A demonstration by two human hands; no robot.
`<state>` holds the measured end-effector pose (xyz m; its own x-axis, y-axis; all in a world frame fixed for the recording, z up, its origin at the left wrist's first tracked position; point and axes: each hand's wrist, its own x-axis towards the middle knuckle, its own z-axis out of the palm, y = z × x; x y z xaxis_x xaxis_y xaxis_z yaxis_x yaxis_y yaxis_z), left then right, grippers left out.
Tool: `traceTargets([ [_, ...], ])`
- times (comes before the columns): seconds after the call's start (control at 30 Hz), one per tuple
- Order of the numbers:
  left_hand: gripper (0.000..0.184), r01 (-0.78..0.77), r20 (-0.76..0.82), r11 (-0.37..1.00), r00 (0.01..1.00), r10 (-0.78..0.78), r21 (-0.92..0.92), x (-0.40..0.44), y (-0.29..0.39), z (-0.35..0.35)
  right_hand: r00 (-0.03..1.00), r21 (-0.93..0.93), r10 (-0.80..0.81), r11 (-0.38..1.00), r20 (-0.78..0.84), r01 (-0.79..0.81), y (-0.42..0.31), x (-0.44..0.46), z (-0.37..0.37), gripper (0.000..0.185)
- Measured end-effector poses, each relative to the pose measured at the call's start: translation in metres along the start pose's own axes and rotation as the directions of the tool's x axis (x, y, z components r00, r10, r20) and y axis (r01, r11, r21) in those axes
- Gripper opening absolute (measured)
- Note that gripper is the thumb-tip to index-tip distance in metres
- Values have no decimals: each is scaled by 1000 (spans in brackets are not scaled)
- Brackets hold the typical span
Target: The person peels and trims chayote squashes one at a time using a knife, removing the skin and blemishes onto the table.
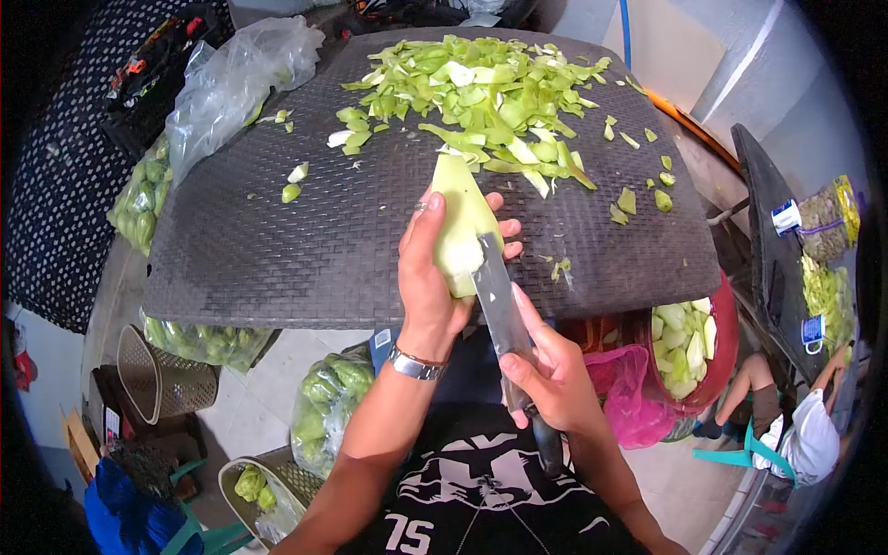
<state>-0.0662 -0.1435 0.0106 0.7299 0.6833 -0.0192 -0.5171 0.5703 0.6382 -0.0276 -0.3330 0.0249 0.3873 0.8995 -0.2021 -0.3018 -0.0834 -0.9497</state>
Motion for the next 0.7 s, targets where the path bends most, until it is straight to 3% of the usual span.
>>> traceTargets([
  [0.07,65,-9,-7,1000,1000,9,-3,1,0,-3,1000,3,26,1000,5,-26,-3,1,0,75],
  [0.17,62,-19,-2,998,1000,19,-62,3,2,-12,983,296,141,940,119,-171,-13,1,-17,72],
  [0.2,60,-47,-69,998,997,45,-34,5,4,-11,984,245,161,954,71,-174,-11,2,-20,70],
  [0.23,60,-46,-100,997,994,39,-67,5,5,-12,999,-38,53,998,-7,-54,-10,1,-16,71],
  [0.27,59,-46,-129,994,991,33,-101,5,5,-12,996,-327,-75,943,-50,55,-8,-1,-10,72],
  [0.3,58,-45,-158,990,987,23,-136,4,5,-13,985,-519,-174,843,-13,142,-11,-3,-3,74],
  [0.37,56,-25,-117,982,993,3,-186,5,4,-19,928,-830,-367,497,61,251,-16,-6,11,81],
  [0.53,54,-64,-154,985,987,39,-159,-1,2,-18,970,-956,-234,264,66,128,-9,-15,23,100],
  [0.7,55,-133,-178,976,979,102,-171,-5,3,-15,953,-967,-301,232,28,102,-3,-19,29,98],
])
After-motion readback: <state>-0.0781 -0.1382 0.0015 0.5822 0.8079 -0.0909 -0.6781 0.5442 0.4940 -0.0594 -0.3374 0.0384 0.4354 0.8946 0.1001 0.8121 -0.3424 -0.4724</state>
